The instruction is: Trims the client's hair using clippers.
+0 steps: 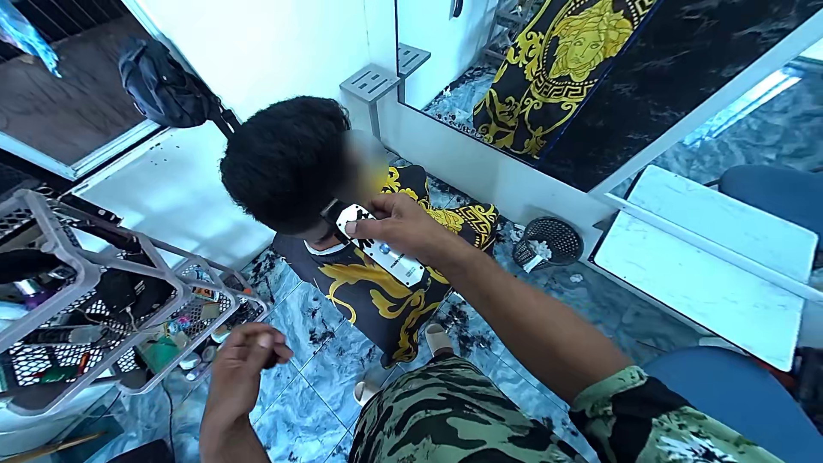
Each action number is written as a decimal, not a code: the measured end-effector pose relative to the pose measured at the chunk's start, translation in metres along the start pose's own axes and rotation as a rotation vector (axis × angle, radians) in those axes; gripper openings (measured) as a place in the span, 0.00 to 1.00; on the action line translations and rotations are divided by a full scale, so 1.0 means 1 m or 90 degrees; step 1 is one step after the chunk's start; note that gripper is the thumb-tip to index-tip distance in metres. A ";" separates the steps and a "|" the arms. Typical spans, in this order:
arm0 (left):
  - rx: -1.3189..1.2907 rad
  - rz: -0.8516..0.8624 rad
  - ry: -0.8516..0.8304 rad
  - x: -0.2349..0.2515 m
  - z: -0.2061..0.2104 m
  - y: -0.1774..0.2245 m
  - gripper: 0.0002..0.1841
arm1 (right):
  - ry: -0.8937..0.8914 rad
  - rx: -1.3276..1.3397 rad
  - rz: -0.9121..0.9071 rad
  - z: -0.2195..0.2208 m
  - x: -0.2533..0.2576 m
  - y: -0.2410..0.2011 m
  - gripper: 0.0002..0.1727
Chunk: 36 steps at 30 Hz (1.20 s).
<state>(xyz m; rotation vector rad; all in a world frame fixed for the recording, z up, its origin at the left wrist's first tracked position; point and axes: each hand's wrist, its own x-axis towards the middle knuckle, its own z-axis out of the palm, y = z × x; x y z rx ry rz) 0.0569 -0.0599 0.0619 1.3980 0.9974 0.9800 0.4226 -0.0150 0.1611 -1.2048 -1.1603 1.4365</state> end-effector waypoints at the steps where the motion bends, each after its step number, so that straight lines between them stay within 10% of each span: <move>1: 0.011 -0.023 -0.111 -0.002 0.008 0.009 0.22 | 0.000 -0.008 0.011 0.000 0.000 0.001 0.19; 5: -0.009 -0.011 -0.304 -0.002 0.036 0.035 0.29 | -0.008 0.012 0.035 -0.003 -0.001 -0.003 0.19; 36: -0.049 0.048 -0.206 0.006 0.057 0.043 0.23 | -0.019 -0.049 0.001 0.003 -0.013 -0.011 0.19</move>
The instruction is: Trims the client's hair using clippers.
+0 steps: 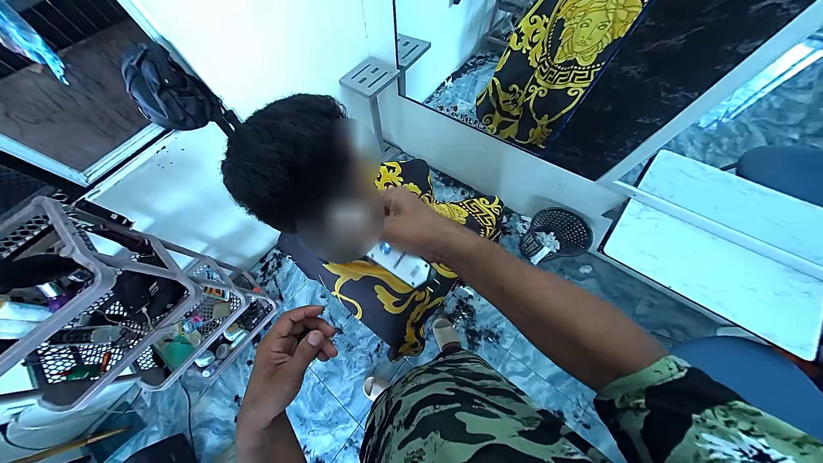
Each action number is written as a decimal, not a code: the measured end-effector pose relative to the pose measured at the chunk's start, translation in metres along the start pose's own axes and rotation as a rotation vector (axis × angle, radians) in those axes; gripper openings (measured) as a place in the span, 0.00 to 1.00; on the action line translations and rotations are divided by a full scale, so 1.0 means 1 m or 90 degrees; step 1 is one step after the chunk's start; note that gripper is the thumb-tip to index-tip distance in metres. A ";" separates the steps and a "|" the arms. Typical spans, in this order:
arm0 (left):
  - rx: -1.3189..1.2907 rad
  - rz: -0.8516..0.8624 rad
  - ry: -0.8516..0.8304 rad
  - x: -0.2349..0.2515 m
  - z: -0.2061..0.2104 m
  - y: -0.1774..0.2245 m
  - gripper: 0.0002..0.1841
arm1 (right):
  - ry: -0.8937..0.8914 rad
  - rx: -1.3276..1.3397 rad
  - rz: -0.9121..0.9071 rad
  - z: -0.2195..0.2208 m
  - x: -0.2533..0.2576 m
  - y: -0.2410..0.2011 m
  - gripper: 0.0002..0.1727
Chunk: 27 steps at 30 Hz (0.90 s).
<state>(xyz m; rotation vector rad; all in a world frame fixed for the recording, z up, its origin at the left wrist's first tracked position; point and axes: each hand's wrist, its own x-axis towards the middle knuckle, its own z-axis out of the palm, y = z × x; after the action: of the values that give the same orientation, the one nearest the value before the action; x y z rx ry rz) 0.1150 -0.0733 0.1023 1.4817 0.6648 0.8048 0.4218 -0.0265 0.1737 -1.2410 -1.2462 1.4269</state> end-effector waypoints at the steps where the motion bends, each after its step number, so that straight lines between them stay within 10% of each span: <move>1: -0.001 -0.034 -0.010 -0.002 -0.005 -0.004 0.24 | -0.016 -0.020 0.022 0.001 -0.012 0.011 0.19; 7: 0.402 -0.188 0.161 -0.004 0.001 -0.048 0.30 | -0.015 0.360 0.318 -0.035 -0.122 0.149 0.20; 14: 0.428 0.474 0.315 0.150 0.117 0.014 0.15 | 0.197 0.650 0.219 -0.087 -0.120 0.153 0.26; 18: 0.417 0.022 0.206 0.176 0.141 0.045 0.18 | 0.264 0.643 0.222 -0.115 -0.123 0.148 0.27; 23: 0.508 0.121 0.233 0.179 0.139 0.038 0.14 | 0.233 0.563 0.350 -0.123 -0.113 0.165 0.26; 27: 0.117 -0.099 -0.161 0.120 0.138 0.039 0.27 | 0.098 0.572 0.371 -0.120 -0.101 0.154 0.23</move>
<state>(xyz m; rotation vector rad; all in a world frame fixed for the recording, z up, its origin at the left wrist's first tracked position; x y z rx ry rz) 0.2947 -0.0621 0.1532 1.6425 0.6656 0.4360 0.5569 -0.1300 0.0341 -1.0458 -0.0355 1.9336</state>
